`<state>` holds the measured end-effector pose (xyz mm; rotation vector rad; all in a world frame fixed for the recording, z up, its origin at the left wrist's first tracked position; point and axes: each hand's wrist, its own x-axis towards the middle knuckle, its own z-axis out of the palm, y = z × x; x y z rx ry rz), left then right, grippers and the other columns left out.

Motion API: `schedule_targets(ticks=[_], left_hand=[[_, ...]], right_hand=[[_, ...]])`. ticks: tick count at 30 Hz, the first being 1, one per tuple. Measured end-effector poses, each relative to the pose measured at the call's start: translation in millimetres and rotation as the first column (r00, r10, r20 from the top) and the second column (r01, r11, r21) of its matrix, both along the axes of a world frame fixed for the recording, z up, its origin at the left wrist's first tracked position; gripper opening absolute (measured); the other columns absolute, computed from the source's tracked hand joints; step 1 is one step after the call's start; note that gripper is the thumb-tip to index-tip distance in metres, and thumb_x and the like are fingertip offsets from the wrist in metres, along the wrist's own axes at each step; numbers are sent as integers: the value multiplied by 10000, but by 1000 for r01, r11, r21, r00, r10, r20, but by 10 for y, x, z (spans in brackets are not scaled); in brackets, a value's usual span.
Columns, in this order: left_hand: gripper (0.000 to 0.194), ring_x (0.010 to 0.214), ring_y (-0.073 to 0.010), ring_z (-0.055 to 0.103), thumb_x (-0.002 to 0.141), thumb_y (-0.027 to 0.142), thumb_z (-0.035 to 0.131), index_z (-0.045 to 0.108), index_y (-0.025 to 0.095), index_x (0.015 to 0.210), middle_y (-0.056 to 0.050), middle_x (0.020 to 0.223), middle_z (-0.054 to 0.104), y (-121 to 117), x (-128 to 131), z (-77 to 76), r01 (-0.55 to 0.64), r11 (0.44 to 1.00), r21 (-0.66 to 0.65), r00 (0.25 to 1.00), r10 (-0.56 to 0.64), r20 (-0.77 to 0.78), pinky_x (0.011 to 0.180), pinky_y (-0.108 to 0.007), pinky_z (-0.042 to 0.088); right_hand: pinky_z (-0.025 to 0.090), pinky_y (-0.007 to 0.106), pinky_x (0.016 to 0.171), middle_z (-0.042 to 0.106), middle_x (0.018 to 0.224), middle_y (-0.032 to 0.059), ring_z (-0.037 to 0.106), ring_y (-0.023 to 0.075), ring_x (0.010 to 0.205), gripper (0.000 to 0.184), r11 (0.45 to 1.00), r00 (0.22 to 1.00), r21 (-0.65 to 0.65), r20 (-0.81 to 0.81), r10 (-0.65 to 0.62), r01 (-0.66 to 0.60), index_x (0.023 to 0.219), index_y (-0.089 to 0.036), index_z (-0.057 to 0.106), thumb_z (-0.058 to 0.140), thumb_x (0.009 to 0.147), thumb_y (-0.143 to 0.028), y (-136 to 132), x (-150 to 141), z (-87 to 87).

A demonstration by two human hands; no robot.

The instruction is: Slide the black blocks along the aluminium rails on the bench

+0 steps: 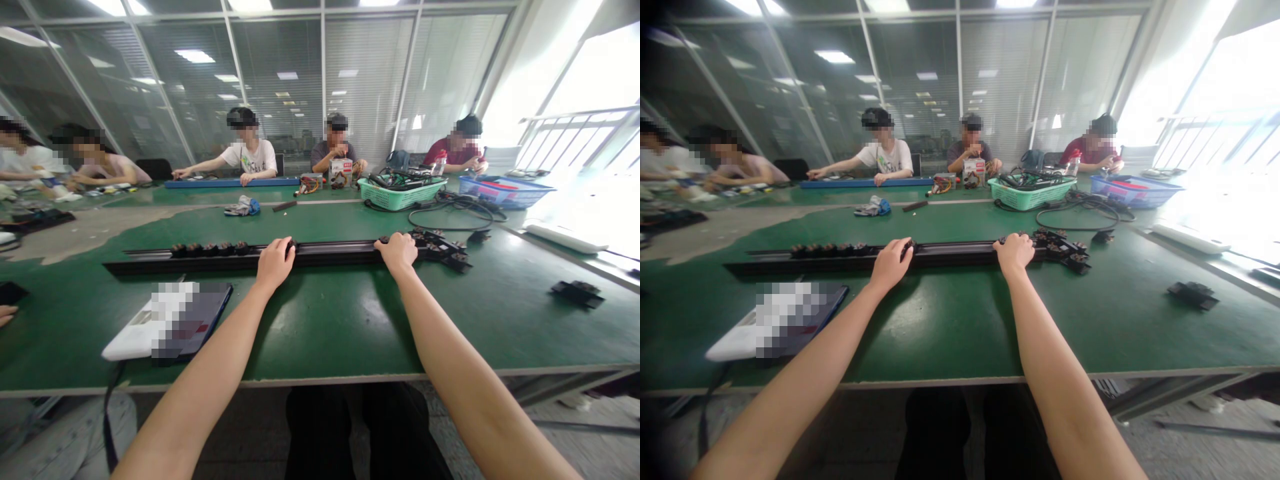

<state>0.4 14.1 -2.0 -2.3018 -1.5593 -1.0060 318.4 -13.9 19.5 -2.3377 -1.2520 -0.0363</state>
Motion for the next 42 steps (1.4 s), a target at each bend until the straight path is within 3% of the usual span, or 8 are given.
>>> schedule_targets(ticks=[4, 11, 28, 42], left_hand=[[407, 1214, -296, 672, 1050, 315, 453, 659, 160, 1365, -143, 1329, 705, -4, 5, 6, -2, 1000, -4, 1000, 2, -6, 1080, -419, 519], [414, 1226, -298, 669, 1053, 310, 448, 654, 143, 1371, -146, 1342, 701, 1, 9, 10, -10, 1000, -10, 1000, 10, -19, 1081, -419, 518], [404, 1227, -297, 666, 1052, 308, 459, 655, 155, 1371, -141, 1337, 703, 8, 10, 5, -7, 1000, -9, 1000, 7, -10, 1082, -422, 514], [426, 1231, -307, 665, 1053, 312, 440, 652, 130, 1375, -153, 1345, 701, -11, 17, 18, -5, 1000, -11, 1000, 5, -18, 1083, -437, 518]], right_hand=[[503, 427, 979, 635, 1317, 265, 613, 368, 1249, 502, 1000, 1000, -6, 0, 0, 0, 1230, -57, 713, 652, 958, -474, -10, -10, 12], [494, 436, 1016, 648, 1337, 241, 605, 366, 1282, 593, 1000, 1000, 25, -11, -5, 6, 1372, -59, 557, 700, 936, -435, -38, -38, 30], [462, 421, 1015, 652, 1318, 230, 620, 344, 1261, 375, 999, 1000, 18, 14, 27, -28, 1275, -93, 619, 601, 991, -337, -39, -18, 28], [484, 424, 999, 625, 1335, 215, 615, 340, 1260, 340, 999, 999, 33, -26, 22, -21, 1289, -127, 602, 593, 997, -301, -28, -21, 19]])
